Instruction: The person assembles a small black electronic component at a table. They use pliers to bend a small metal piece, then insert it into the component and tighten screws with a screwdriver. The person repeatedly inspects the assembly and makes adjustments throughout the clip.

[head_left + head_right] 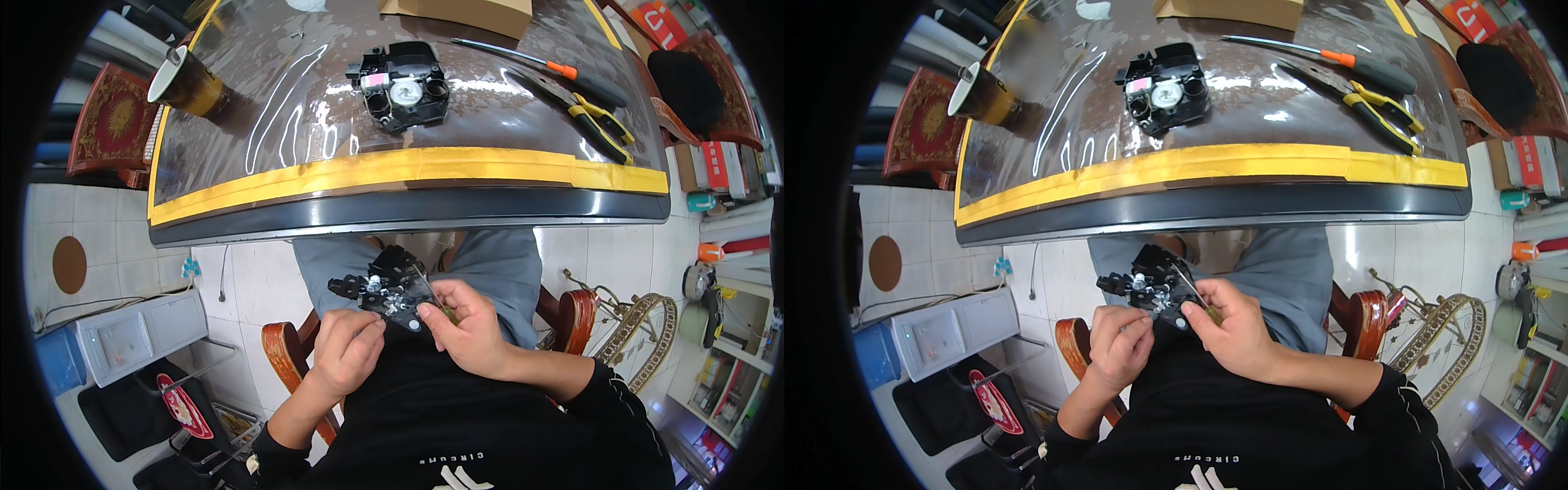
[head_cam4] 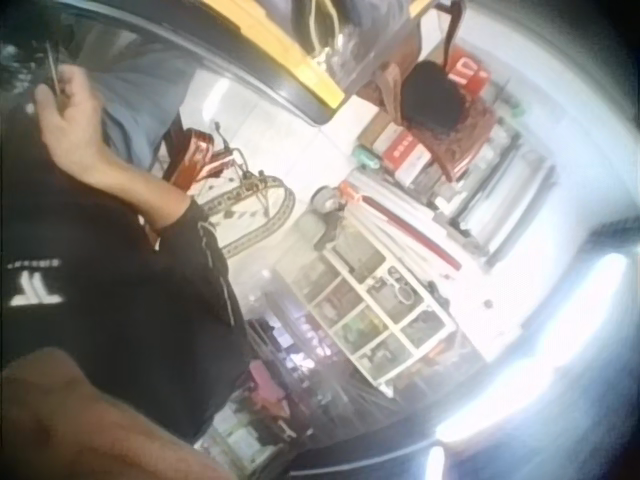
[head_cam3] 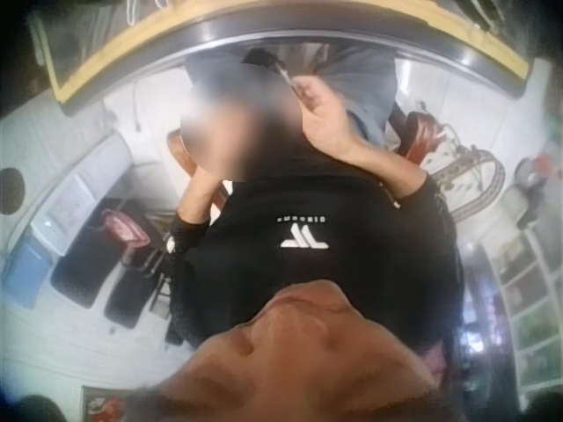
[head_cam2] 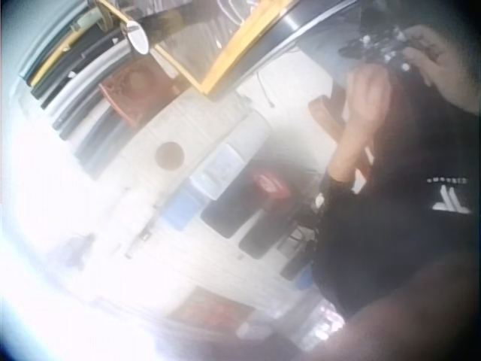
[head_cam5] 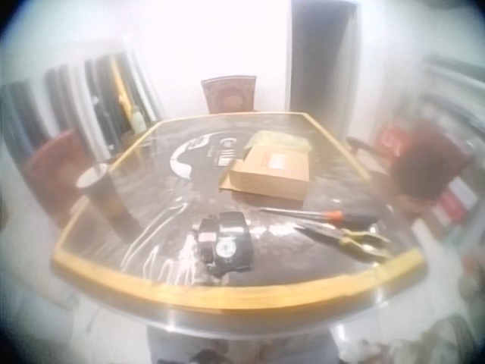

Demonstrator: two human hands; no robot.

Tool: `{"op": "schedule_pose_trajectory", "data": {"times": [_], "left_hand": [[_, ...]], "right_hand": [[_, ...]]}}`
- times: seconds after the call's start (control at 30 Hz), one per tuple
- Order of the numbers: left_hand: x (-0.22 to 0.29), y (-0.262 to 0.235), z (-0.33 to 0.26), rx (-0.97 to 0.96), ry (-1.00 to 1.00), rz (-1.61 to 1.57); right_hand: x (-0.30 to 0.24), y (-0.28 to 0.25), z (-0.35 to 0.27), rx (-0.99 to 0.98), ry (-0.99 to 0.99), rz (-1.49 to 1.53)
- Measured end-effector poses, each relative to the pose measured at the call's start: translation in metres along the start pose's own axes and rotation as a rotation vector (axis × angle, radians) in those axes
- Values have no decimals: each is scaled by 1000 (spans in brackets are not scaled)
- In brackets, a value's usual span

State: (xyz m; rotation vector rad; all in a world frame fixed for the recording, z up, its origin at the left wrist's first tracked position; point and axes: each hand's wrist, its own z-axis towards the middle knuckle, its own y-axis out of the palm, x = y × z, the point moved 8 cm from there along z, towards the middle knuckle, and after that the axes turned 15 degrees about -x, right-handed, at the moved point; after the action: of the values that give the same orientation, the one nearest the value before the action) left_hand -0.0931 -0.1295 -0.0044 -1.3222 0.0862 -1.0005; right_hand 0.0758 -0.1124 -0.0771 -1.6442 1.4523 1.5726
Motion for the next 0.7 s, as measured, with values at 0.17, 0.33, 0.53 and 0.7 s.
{"op": "schedule_pose_trajectory", "data": {"times": [0.17,0.33,0.53,0.7], "left_hand": [[3,3,-2,-37,35,79],[2,1,-3,-32,41,100],[2,1,-2,-59,55,119],[4,3,-1,-65,60,130]], "right_hand": [[0,3,1,-26,-25,-18],[1,3,2,-42,28,-34],[-1,4,3,-37,24,-53],[-5,4,3,-43,-5,-126]]}}
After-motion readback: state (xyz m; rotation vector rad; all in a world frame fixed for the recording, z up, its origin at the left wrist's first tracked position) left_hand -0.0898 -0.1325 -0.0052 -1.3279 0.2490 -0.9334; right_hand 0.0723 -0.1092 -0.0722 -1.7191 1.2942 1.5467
